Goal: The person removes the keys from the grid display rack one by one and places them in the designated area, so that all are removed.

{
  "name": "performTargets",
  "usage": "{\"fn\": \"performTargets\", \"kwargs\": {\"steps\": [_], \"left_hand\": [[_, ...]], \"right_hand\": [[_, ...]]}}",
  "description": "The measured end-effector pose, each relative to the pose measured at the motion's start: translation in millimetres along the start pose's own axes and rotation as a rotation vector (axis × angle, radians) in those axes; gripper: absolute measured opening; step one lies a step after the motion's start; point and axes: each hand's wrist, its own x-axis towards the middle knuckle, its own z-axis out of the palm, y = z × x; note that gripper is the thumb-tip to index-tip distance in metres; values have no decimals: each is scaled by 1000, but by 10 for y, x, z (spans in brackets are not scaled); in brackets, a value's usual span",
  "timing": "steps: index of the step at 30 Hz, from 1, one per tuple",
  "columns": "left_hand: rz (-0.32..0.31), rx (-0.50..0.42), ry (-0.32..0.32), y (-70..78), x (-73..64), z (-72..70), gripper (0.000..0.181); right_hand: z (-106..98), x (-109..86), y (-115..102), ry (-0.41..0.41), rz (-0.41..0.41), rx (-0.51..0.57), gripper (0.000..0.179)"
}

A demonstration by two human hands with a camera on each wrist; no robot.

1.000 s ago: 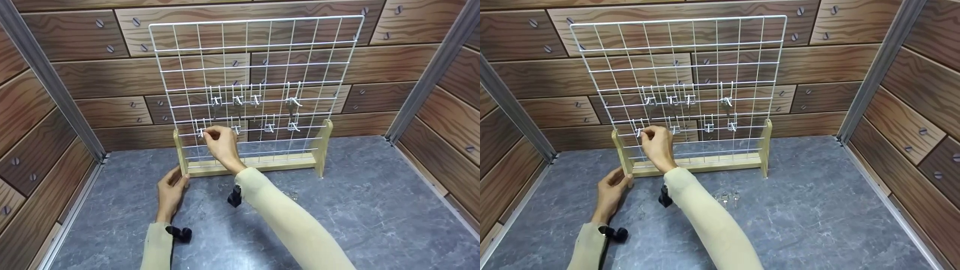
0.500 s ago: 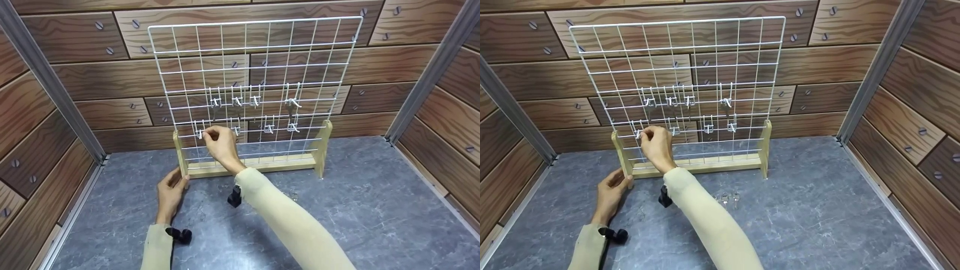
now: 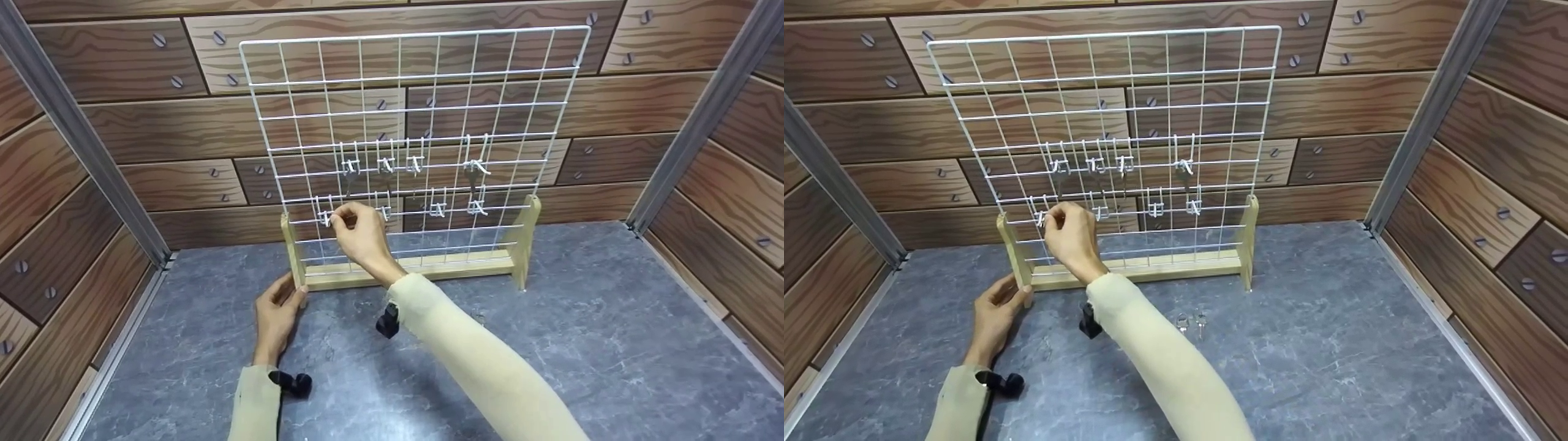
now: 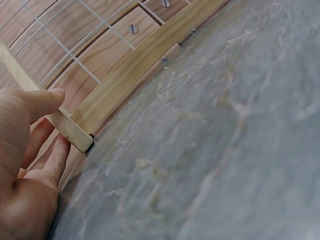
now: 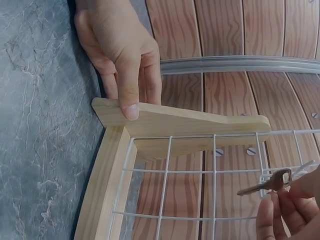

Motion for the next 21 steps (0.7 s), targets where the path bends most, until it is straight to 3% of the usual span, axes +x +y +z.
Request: {"fn": "performTargets", "kwargs": {"steps": [9,21], "left_hand": [[9,-40,11,7,-22,16,46],[3,2,15,-4,-4,13,47]], "right_hand": [[-69,-44,-33,-44,-5,15,7],[-151,-78,-20,-63,-33,25,6]]}}
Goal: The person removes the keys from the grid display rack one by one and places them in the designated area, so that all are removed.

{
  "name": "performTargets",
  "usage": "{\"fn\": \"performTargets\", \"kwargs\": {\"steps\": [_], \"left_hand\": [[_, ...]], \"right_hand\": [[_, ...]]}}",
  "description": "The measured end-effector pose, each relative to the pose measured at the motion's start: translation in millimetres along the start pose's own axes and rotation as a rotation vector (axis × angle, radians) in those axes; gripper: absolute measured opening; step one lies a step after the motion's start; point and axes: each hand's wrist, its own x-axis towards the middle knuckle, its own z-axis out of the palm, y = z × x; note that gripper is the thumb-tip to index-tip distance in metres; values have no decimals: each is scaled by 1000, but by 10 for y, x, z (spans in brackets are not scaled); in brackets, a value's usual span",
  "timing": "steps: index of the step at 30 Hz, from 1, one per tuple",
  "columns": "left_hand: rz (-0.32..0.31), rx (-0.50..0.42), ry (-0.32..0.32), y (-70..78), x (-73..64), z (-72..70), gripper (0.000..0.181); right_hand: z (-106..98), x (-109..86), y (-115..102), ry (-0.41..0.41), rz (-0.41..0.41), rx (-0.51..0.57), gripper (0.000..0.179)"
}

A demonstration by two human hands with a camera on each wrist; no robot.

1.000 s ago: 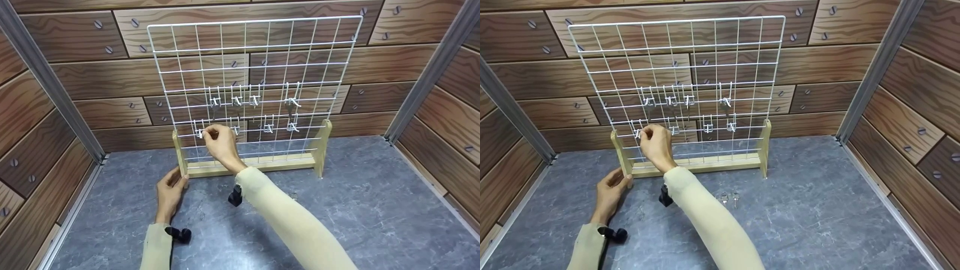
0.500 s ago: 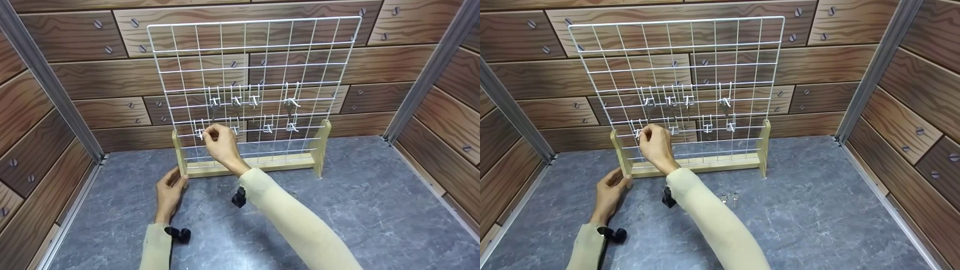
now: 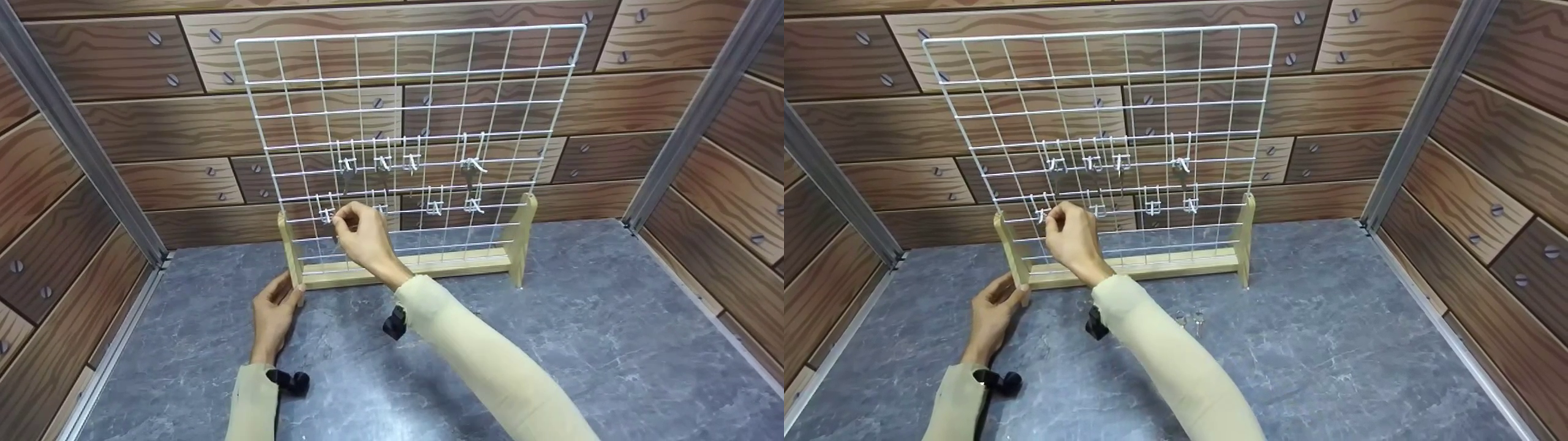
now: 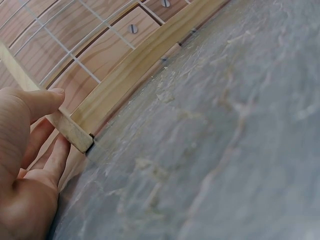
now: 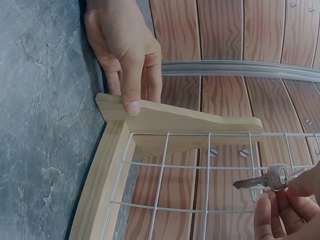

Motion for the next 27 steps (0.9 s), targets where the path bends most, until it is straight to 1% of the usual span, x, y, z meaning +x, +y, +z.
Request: {"fn": "performTargets", "kwargs": {"steps": [2,10,15,21,27], "left_hand": [[-1,14,-3,-4,9,-4,47],[-4,16,-6,-14,16,-4,48],[3,5,2,-11,13,-1,48],[13,-9,18,-9,15,2,47],[13,-17,17,-16,8,9,47]], "right_hand": [[-13,-5,-2,-7,-4,5,6],[-61,-46,-26,-30,-9,15,5],[-90,-83,-50,-38,-8,37,5],[-122,-101,-88,-38,-12,39,6],[-143,-136,-85,-58,0,72,6]]}}
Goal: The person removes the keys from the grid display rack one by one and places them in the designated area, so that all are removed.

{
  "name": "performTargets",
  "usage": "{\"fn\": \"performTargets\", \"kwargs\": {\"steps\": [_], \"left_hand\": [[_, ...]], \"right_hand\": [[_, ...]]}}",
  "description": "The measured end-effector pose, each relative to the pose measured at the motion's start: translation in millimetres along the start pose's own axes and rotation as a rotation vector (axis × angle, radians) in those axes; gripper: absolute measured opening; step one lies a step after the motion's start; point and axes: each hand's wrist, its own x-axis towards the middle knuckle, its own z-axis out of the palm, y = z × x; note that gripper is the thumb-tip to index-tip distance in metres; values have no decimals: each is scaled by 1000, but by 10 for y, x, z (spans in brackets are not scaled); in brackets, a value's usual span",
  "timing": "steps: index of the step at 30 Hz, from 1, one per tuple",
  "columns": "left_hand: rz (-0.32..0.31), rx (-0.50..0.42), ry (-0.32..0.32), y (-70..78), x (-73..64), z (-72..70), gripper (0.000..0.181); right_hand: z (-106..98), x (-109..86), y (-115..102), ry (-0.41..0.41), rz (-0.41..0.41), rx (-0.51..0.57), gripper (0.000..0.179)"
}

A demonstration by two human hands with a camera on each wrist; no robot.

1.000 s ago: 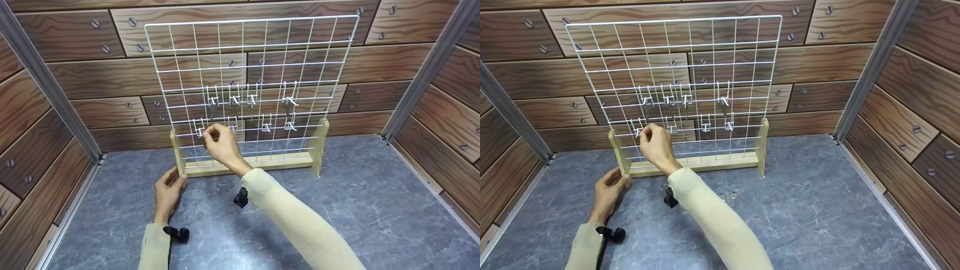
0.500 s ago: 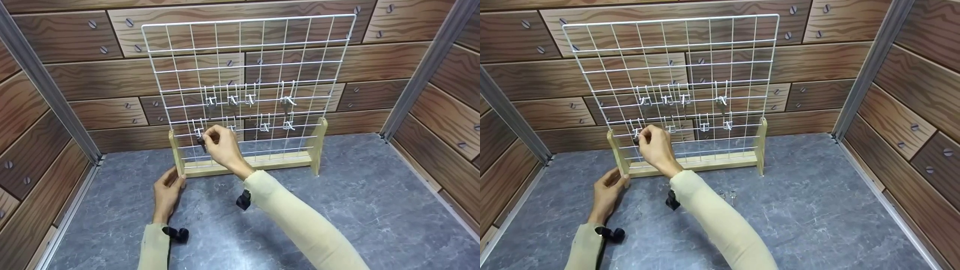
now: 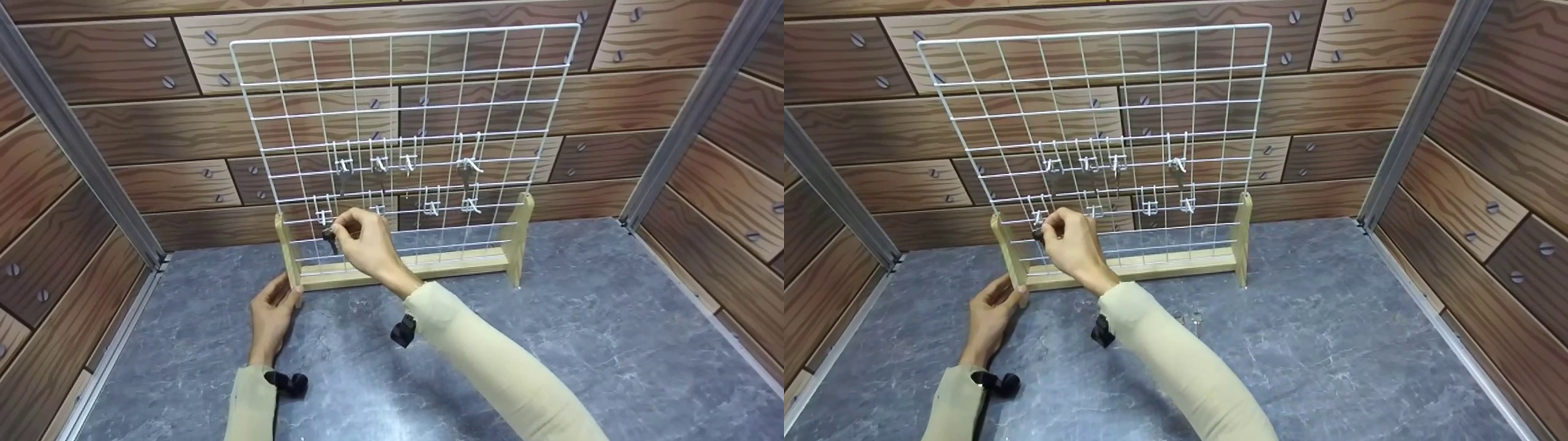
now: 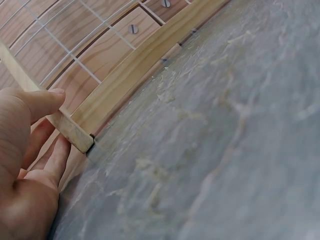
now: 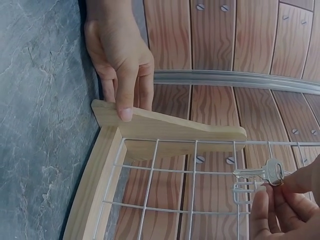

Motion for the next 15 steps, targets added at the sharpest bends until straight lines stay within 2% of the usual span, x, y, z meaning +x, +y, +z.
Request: {"fn": "performTargets", "kwargs": {"steps": [15], "left_hand": [[-13,-18,-2,18,-2,6,49]], "right_hand": [[-157,-141,-11,-61,-15,18,6]]}}
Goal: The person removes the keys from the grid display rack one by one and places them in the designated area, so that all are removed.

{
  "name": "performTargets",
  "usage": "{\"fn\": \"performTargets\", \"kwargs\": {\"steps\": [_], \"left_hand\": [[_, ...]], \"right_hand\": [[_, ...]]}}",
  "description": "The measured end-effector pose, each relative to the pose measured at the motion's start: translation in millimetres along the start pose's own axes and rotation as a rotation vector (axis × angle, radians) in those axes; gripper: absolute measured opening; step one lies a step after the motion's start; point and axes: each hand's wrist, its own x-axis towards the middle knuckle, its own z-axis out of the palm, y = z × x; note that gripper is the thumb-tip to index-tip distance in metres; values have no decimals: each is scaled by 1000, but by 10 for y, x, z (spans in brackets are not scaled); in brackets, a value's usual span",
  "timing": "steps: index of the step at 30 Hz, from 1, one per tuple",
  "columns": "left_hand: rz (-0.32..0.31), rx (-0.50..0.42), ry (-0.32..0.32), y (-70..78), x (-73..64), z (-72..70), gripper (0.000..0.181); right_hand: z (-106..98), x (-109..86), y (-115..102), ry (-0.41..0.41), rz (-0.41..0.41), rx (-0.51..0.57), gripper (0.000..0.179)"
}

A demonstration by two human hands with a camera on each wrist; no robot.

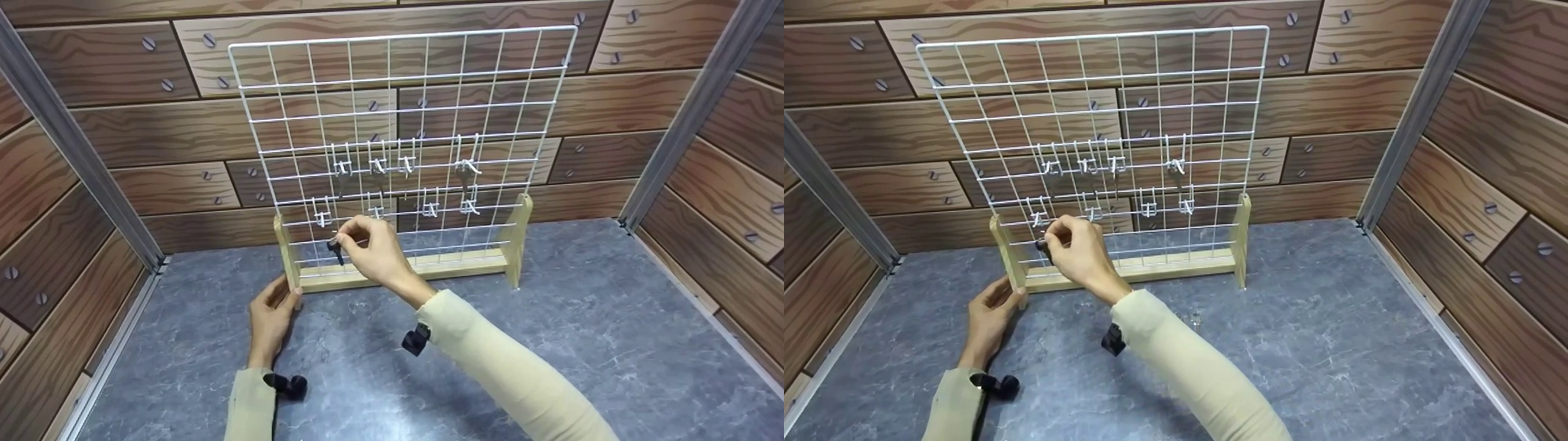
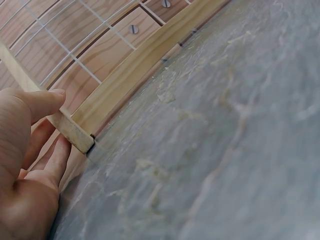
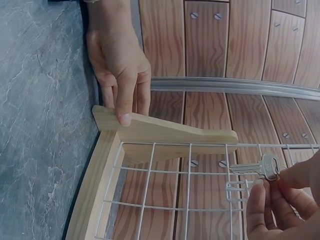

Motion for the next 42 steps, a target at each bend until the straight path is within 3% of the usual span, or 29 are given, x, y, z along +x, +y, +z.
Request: {"fn": "performTargets", "kwargs": {"steps": [9,25,42], "left_hand": [[6,-11,3,-6,12,-5,49],[13,14,-8,-3,9,-6,48],[14,-2,2,-24,12,5,47]], "right_hand": [[-98,-71,14,-35,-21,31,7],[-311,-217,67,-99,53,52,7],[-510,-397,260,-98,111,43,6]]}}
